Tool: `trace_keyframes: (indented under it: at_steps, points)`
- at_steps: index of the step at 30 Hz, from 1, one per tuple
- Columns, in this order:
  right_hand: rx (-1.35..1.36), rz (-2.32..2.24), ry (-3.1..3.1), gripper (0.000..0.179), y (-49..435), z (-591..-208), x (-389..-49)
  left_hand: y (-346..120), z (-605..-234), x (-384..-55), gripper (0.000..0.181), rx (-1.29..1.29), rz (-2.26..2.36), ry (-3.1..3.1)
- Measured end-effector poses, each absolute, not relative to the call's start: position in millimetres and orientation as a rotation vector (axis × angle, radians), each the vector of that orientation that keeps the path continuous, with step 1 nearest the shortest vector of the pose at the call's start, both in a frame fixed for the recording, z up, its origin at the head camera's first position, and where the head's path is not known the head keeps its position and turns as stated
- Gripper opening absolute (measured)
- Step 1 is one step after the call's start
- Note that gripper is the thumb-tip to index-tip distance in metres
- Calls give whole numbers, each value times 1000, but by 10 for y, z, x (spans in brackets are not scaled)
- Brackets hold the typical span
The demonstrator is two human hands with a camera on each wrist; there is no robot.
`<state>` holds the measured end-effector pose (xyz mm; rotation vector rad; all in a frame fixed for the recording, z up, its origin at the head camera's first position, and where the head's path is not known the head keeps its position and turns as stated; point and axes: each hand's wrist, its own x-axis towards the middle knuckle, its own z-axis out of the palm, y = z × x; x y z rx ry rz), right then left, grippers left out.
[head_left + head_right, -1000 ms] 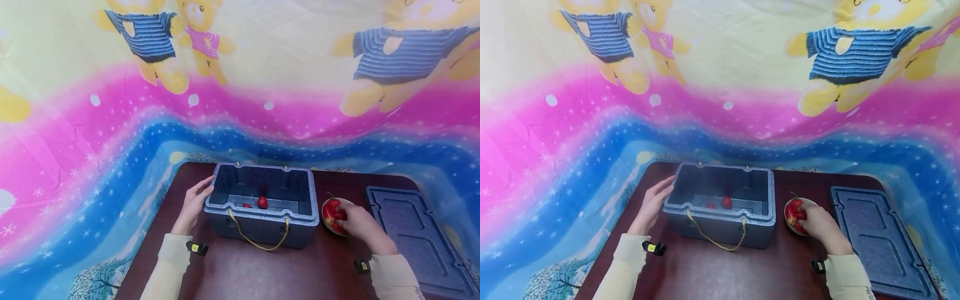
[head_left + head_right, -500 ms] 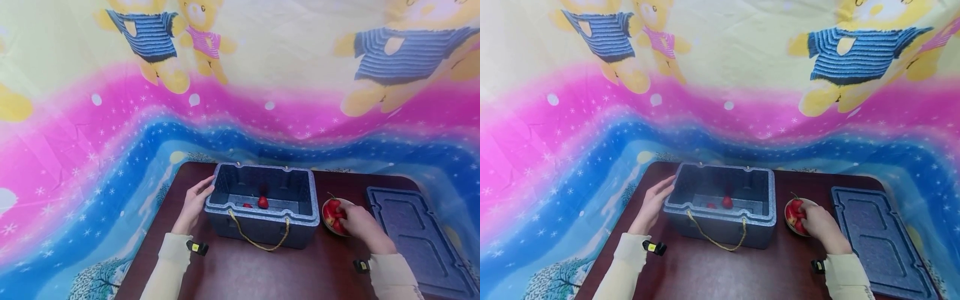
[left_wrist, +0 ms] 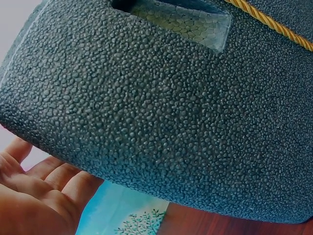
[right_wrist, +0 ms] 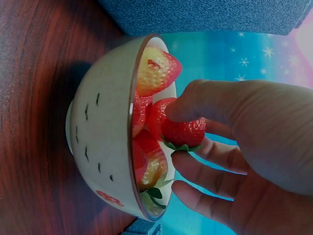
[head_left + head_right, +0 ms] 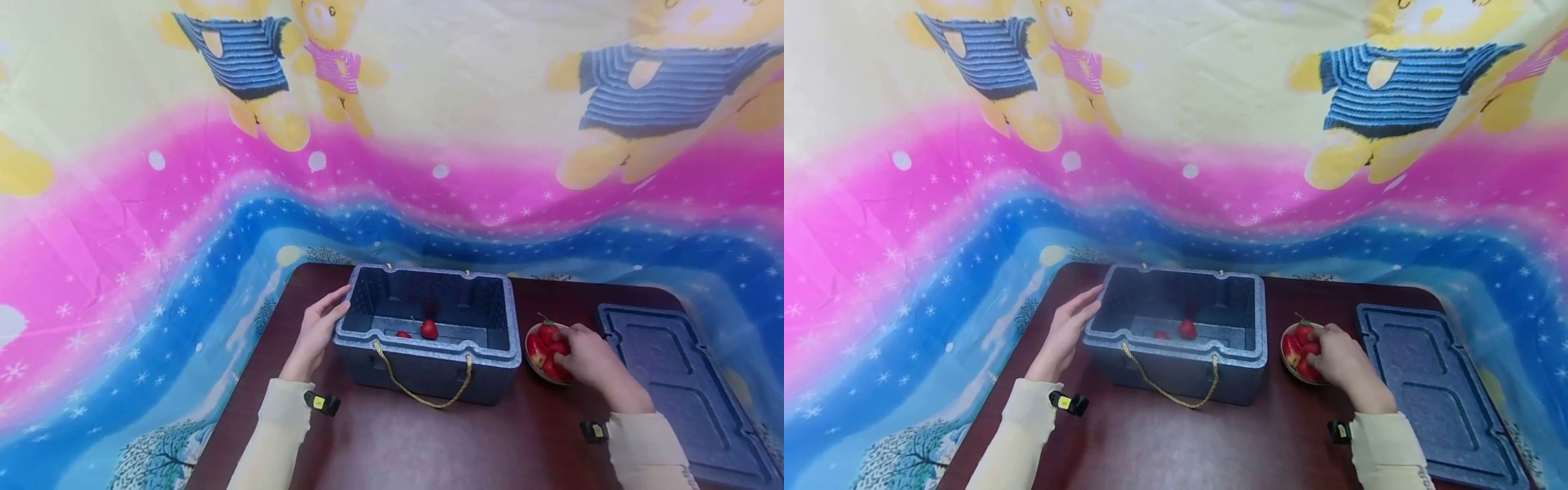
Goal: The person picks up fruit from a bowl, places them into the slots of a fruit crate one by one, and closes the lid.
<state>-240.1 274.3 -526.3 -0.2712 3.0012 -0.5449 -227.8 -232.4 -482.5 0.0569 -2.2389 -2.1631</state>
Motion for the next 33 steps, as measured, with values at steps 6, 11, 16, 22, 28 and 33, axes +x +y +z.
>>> trace_keyframes:
  at_steps: [6, 11, 16, 22, 28, 33]
  points:
    - [-270, -574, 2975, 42, 2744, -5227, -2399, -2328, -4834, -2275, 43, 58, -2148, -2251]
    - [-267, -581, 2971, 46, 2732, -5186, -2391, -2324, -4829, -2282, 43, 53, -2148, -2247]
    - [-301, -591, 2995, 43, 2721, -5155, -2387, -2319, -4822, -2287, 44, 55, -2162, -2239]
    - [-325, -613, 3020, 39, 2719, -5142, -2389, -2320, -4833, -2287, 44, 58, -2169, -2232]
    - [-304, -677, 3005, 33, 2710, -5151, -2377, -2319, -4838, -2290, 43, 67, -2166, -2230]
    - [-312, -704, 3007, 27, 2699, -5135, -2379, -2318, -4837, -2296, 43, 75, -2170, -2217]
